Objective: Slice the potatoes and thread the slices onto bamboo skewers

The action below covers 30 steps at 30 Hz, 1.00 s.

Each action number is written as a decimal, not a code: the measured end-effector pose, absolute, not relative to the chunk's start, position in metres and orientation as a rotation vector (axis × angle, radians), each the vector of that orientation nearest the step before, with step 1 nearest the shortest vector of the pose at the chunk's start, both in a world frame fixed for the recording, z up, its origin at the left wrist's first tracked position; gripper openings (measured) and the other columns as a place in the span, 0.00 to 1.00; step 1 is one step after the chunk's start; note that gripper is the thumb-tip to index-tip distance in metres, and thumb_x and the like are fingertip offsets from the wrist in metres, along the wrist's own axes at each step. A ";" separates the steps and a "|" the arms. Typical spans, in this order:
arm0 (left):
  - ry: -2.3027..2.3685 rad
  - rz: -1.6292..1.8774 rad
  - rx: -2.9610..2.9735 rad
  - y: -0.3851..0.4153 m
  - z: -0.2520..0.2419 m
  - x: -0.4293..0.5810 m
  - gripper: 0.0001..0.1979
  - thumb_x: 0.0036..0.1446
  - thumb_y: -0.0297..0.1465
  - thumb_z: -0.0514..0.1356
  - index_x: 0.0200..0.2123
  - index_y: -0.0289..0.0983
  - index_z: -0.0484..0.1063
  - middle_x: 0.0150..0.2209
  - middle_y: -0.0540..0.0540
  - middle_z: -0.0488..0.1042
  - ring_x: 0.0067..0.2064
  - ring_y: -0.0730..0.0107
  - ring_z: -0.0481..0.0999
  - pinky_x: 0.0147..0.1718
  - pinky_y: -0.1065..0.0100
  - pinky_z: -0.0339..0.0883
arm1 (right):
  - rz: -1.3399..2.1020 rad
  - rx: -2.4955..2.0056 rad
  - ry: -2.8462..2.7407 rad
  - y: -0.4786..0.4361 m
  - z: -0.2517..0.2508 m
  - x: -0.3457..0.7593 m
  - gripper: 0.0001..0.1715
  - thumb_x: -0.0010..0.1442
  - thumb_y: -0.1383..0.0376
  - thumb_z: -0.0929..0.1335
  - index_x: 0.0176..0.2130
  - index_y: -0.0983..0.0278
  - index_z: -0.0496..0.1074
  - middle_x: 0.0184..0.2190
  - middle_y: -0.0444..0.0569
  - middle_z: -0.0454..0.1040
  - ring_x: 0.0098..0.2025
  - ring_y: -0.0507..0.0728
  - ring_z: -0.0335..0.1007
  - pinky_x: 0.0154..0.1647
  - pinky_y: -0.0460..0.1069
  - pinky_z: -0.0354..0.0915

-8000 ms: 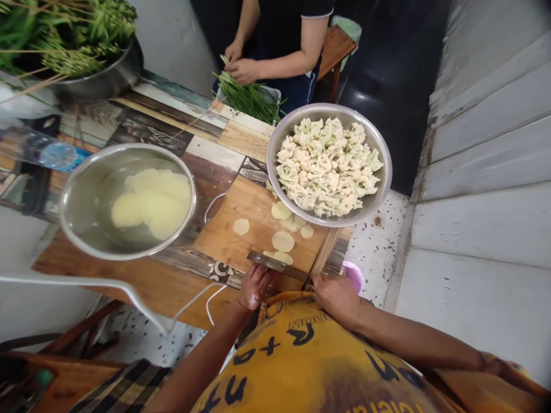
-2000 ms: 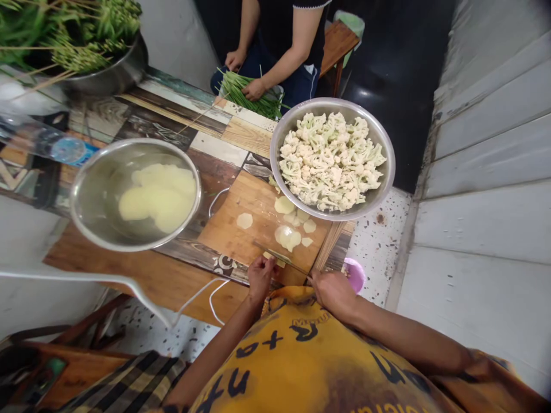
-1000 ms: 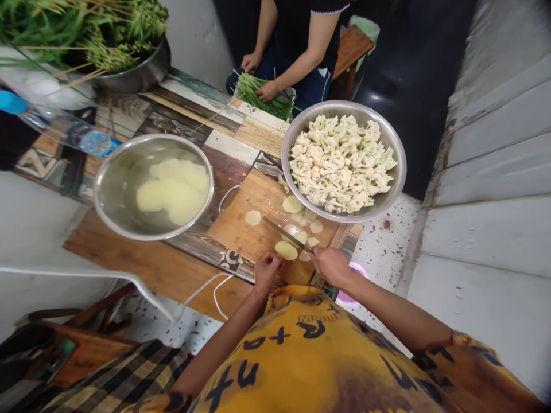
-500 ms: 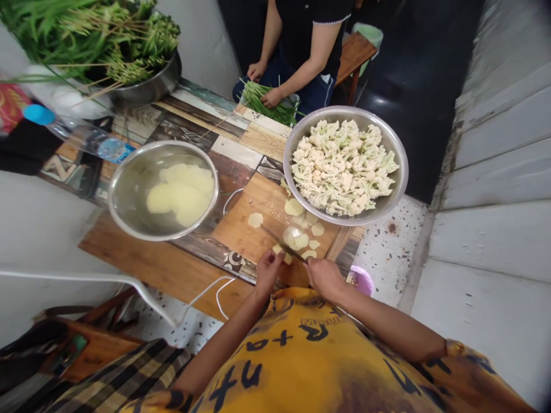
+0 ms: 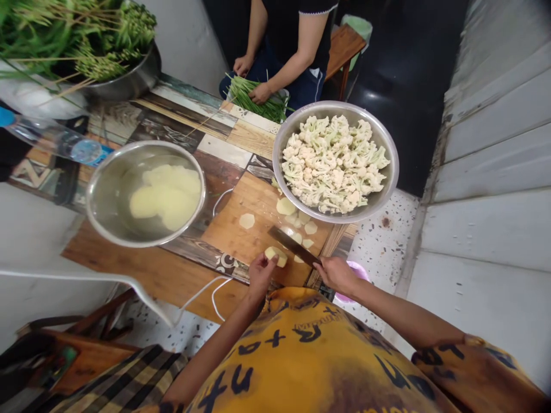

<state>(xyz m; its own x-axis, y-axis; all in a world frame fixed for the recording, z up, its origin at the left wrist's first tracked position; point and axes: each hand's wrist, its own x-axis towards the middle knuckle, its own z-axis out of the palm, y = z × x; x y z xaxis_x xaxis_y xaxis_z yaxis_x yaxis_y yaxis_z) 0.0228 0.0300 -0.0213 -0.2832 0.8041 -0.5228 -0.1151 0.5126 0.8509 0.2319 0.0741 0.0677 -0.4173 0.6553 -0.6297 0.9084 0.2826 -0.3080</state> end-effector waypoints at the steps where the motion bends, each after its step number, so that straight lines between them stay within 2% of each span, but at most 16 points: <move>1: 1.611 1.006 0.598 0.030 -0.021 0.022 0.13 0.44 0.39 0.63 0.27 0.34 0.70 0.25 0.51 0.71 0.27 0.75 0.67 0.31 0.72 0.63 | -0.913 1.419 2.163 0.073 0.068 0.232 0.19 0.65 0.62 0.55 0.34 0.67 0.68 0.28 0.53 0.75 0.31 0.55 0.72 0.28 0.45 0.56; 7: 1.634 1.004 0.576 0.033 -0.017 0.023 0.12 0.44 0.38 0.63 0.25 0.34 0.70 0.24 0.51 0.72 0.27 0.74 0.69 0.30 0.72 0.64 | -0.950 1.430 2.092 0.051 0.066 0.236 0.18 0.65 0.62 0.55 0.33 0.68 0.68 0.30 0.54 0.75 0.32 0.55 0.72 0.29 0.45 0.57; 12: 1.660 1.010 0.535 0.033 -0.020 0.025 0.13 0.42 0.39 0.63 0.25 0.34 0.70 0.24 0.50 0.73 0.27 0.72 0.70 0.30 0.70 0.66 | -0.846 1.432 2.130 0.070 0.064 0.240 0.20 0.65 0.61 0.54 0.33 0.67 0.68 0.28 0.54 0.75 0.30 0.56 0.72 0.27 0.45 0.56; 19: 1.498 0.996 0.573 0.032 -0.022 0.022 0.12 0.46 0.38 0.63 0.26 0.34 0.69 0.25 0.50 0.73 0.27 0.74 0.71 0.32 0.71 0.66 | -0.804 1.402 2.174 0.073 0.089 0.222 0.19 0.64 0.64 0.54 0.34 0.68 0.68 0.24 0.54 0.75 0.26 0.57 0.72 0.25 0.46 0.58; 23: 1.462 0.963 0.643 0.031 -0.023 0.018 0.12 0.48 0.39 0.61 0.25 0.35 0.67 0.23 0.50 0.72 0.26 0.73 0.71 0.31 0.71 0.65 | -0.772 1.324 2.154 0.055 0.088 0.210 0.13 0.60 0.70 0.57 0.38 0.69 0.68 0.27 0.56 0.76 0.30 0.59 0.73 0.27 0.48 0.60; 26: 1.457 0.986 0.666 0.029 -0.025 0.017 0.13 0.51 0.40 0.58 0.26 0.34 0.69 0.23 0.49 0.73 0.27 0.71 0.72 0.32 0.70 0.66 | -0.785 1.288 2.171 0.048 0.080 0.205 0.12 0.58 0.73 0.58 0.38 0.69 0.67 0.30 0.56 0.75 0.33 0.59 0.73 0.29 0.48 0.62; 30: 1.559 0.960 0.713 0.029 -0.022 0.019 0.12 0.49 0.38 0.58 0.24 0.34 0.70 0.22 0.50 0.72 0.26 0.71 0.71 0.30 0.70 0.65 | -0.786 1.292 2.196 0.043 0.076 0.206 0.10 0.58 0.73 0.58 0.37 0.68 0.67 0.31 0.55 0.75 0.33 0.58 0.72 0.30 0.48 0.62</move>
